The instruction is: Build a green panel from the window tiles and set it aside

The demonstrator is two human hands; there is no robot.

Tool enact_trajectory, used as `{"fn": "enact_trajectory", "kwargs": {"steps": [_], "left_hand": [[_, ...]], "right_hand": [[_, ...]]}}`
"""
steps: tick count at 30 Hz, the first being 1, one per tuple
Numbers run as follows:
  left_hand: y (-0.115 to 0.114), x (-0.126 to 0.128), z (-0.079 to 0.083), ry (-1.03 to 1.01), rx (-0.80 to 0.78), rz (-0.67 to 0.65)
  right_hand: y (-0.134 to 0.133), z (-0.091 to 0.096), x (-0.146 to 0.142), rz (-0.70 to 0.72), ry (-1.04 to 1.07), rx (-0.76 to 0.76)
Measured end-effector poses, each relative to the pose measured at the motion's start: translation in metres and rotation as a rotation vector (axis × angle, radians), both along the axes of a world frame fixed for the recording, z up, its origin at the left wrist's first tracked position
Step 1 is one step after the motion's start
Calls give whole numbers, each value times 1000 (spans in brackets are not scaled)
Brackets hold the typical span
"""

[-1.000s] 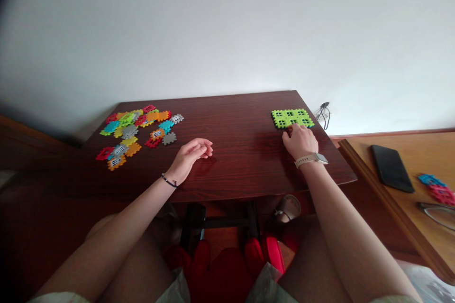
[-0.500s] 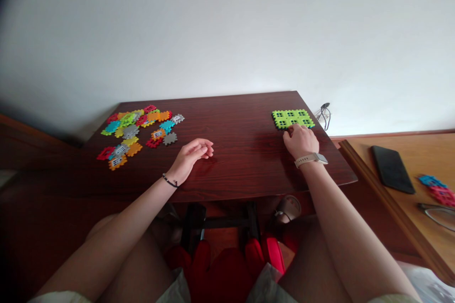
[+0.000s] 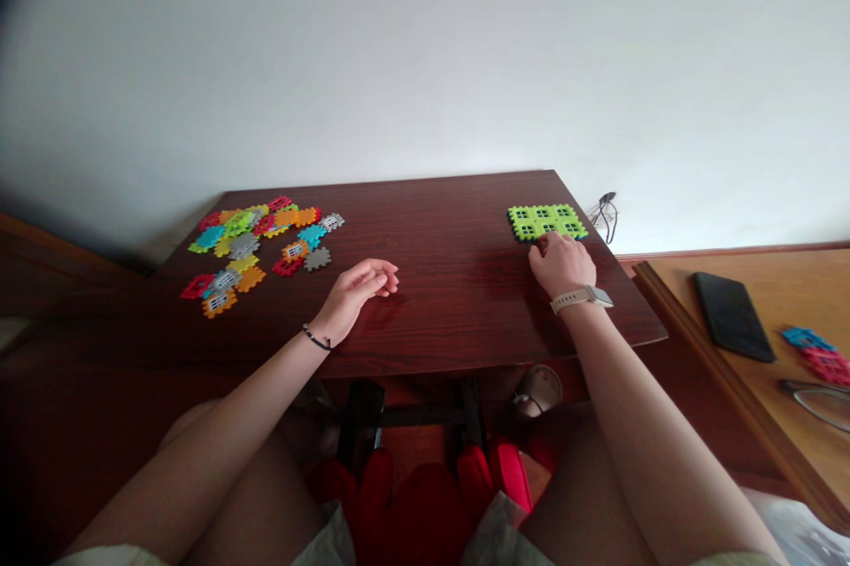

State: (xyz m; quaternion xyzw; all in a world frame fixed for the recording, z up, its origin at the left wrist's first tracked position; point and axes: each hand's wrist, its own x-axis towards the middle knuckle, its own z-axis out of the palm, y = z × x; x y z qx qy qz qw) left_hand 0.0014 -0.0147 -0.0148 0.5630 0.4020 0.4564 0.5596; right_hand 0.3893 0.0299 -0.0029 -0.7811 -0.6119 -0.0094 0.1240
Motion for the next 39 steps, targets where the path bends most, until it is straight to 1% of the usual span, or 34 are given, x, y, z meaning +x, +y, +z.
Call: {"fn": "enact_trajectory", "kwargs": {"steps": [9, 17, 21, 29, 35, 39], "left_hand": [[1, 0, 0, 8, 9, -11], [-1, 1, 3, 4, 4, -2], [-1, 2, 3, 11, 3, 4], [-1, 1, 3, 11, 1, 7], [-2, 1, 3, 14, -1, 7], [-2, 1, 3, 9, 1, 0]], "right_hand": [[-6, 1, 6, -7, 3, 18], [-12, 7, 25, -119, 36, -54], [-11, 7, 30, -142, 49, -66], [-2, 2, 29, -106, 44, -60], [1, 2, 27, -119, 29, -76], [3, 1, 27, -131, 54, -57]]}}
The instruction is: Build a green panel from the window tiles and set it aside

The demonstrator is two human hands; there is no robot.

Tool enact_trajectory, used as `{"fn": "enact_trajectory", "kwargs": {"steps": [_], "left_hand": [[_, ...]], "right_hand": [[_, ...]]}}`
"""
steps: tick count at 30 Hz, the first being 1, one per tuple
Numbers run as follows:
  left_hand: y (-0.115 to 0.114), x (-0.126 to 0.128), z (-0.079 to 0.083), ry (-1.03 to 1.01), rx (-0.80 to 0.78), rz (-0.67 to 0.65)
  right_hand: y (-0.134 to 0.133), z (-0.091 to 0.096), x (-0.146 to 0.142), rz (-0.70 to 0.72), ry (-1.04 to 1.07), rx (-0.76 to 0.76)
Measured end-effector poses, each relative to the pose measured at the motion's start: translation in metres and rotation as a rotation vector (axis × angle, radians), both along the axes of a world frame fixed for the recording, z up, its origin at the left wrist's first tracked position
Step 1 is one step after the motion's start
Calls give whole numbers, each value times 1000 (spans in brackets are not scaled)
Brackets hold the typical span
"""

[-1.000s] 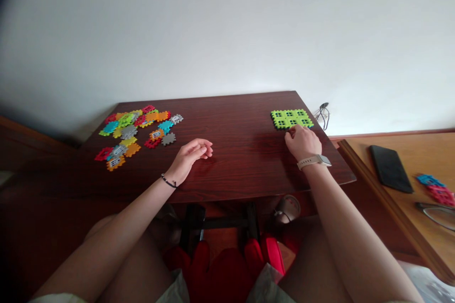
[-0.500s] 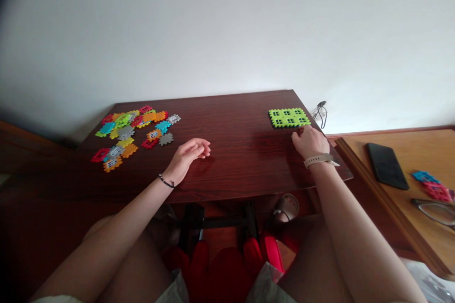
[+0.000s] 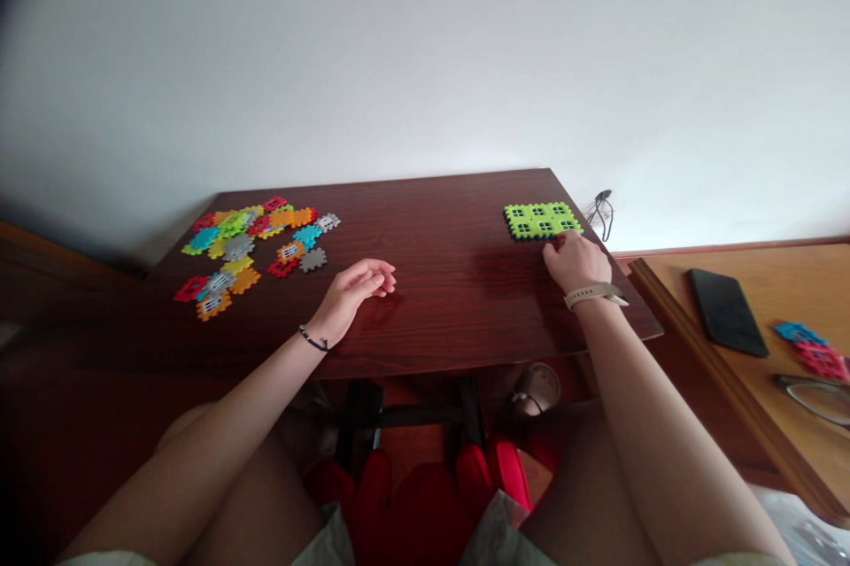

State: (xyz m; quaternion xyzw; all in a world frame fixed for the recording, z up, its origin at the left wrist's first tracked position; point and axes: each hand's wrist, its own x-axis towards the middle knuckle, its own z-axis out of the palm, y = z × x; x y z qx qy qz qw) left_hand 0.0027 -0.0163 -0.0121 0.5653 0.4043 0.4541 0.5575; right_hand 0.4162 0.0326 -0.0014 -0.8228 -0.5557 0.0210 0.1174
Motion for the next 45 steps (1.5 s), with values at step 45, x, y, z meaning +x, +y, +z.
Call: {"fn": "enact_trajectory", "kwargs": {"steps": [45], "left_hand": [[-1, 0, 1, 45, 35, -13]], "right_hand": [[-6, 17, -10, -36, -19, -30]]}}
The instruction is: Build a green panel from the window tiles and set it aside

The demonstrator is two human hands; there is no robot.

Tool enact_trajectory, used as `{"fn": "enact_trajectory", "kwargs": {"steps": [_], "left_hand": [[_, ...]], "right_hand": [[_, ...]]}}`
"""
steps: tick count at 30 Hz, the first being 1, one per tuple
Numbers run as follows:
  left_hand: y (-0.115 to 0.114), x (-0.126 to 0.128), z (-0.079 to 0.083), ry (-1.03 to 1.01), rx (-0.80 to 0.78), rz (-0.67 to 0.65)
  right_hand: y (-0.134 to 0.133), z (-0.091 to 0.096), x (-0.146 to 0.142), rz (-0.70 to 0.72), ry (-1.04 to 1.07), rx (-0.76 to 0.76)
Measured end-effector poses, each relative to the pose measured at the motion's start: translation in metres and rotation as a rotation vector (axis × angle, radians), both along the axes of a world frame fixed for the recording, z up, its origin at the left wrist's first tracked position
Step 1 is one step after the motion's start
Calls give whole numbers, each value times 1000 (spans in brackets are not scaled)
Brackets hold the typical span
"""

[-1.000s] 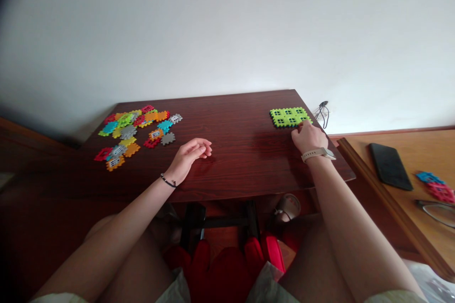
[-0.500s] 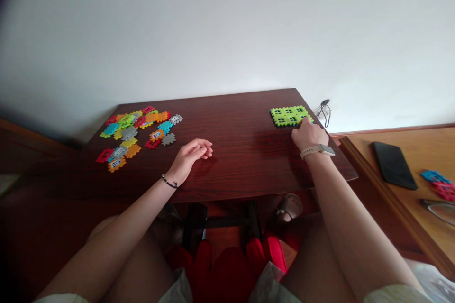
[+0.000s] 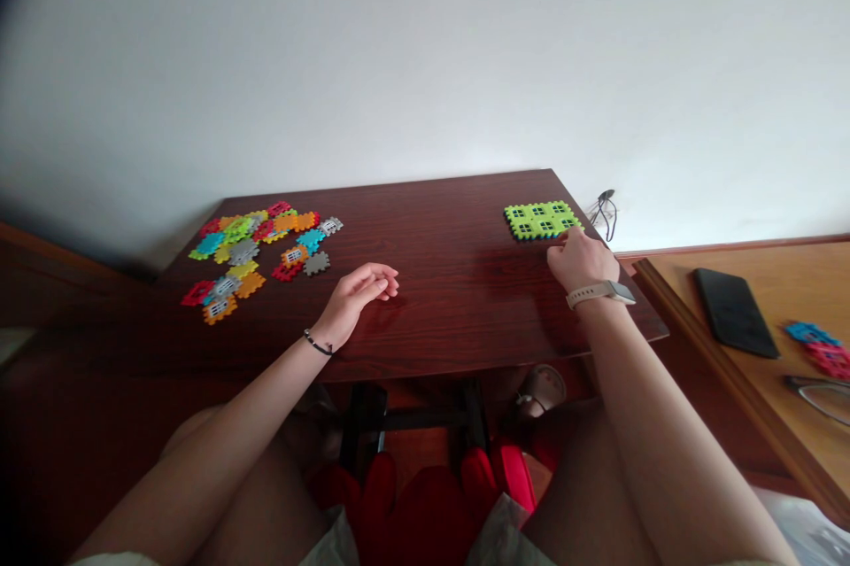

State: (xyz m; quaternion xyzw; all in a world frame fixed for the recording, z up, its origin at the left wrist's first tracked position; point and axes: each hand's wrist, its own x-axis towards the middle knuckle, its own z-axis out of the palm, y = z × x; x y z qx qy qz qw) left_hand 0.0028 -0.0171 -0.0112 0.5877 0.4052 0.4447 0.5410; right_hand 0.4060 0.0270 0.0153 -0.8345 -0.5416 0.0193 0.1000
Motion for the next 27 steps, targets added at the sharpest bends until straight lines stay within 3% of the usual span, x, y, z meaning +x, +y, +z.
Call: {"fn": "enact_trajectory", "kwargs": {"steps": [5, 15, 20, 24, 27], "left_hand": [[1, 1, -1, 17, -4, -1], [-1, 2, 3, 83, 65, -25], [-1, -2, 11, 316, 282, -31], [0, -8, 10, 511, 507, 9], [-2, -13, 7, 667, 627, 8]], "right_hand": [[-8, 5, -39, 107, 10, 6], [-30, -4, -141, 509, 157, 104], [-37, -13, -168, 745, 264, 195], [-37, -24, -173, 965, 266, 284], [-37, -33, -171, 1034, 248, 274]]}}
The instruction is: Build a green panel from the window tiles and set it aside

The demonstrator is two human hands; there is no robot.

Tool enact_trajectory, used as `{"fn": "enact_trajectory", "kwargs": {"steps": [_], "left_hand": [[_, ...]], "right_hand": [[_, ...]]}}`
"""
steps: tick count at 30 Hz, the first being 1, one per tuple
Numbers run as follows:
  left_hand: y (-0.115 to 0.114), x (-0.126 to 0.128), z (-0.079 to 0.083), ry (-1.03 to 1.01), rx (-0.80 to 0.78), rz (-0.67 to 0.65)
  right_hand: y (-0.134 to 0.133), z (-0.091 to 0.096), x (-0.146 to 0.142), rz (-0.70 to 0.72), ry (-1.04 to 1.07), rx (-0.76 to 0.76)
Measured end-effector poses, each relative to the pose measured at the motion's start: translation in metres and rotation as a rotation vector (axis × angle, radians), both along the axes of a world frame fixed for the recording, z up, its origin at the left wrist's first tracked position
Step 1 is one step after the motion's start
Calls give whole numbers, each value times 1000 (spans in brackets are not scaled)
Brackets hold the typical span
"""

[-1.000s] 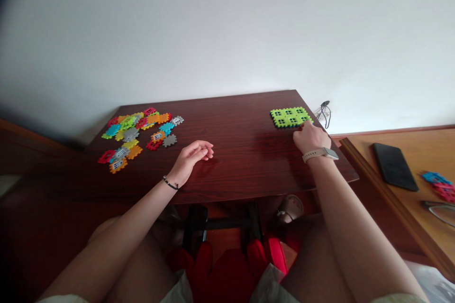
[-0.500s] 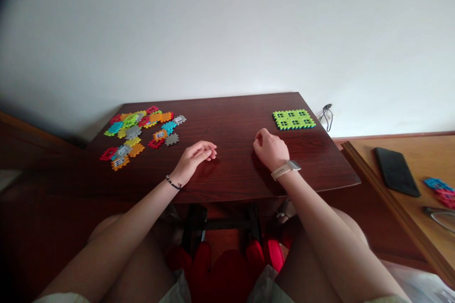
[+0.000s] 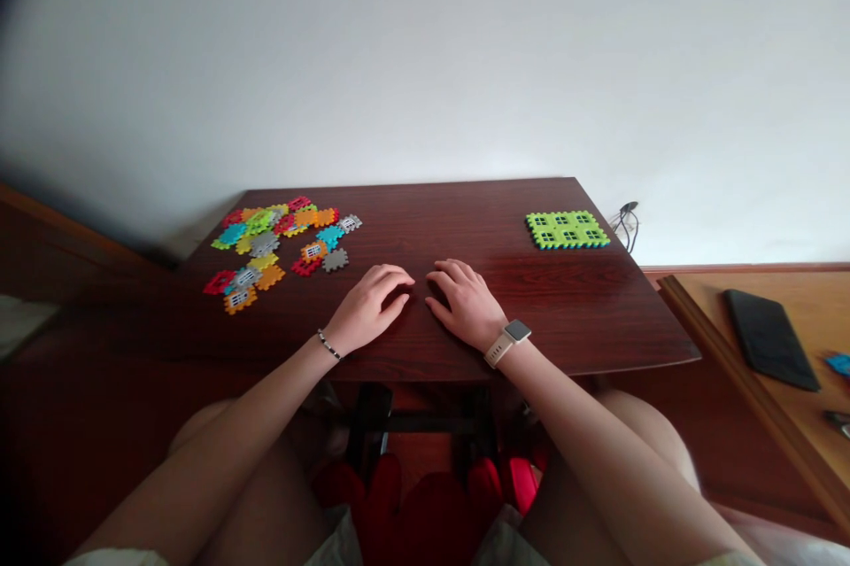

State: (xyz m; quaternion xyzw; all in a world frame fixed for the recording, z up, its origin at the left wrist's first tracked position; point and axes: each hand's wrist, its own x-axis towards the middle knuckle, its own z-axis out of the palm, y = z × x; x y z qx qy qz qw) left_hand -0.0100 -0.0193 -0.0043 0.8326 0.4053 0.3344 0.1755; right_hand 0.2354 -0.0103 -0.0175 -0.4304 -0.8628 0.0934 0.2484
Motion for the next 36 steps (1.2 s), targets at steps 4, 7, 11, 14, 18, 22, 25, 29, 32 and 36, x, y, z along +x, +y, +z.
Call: {"fn": "enact_trajectory", "kwargs": {"steps": [4, 7, 11, 14, 18, 22, 25, 29, 32, 36], "left_hand": [[-6, -4, -8, 130, 45, 16], [-9, -3, -14, 203, 54, 25], [-9, -1, -19, 241, 38, 19], [-9, -1, -20, 263, 36, 19], [-8, -1, -20, 262, 45, 15], [-9, -2, -20, 272, 48, 13], [-9, -1, -20, 260, 39, 8], [-7, -3, -18, 207, 23, 1], [2, -15, -16, 186, 39, 51], [24, -52, -13, 176, 109, 263]], "right_hand": [[0, -9, 3, -9, -40, -17], [1, -12, 3, -17, -56, -20], [0, -12, 2, -26, -65, 0], [0, -13, 1, -25, -73, 9], [-1, -12, 1, -24, -73, 13], [-1, -12, 1, -24, -86, 20], [-2, -12, 1, -24, -87, 27], [-2, -12, 1, -21, -83, 21], [-2, -12, 1, -23, -86, 13], [-1, -12, 2, -22, -93, 9]]}}
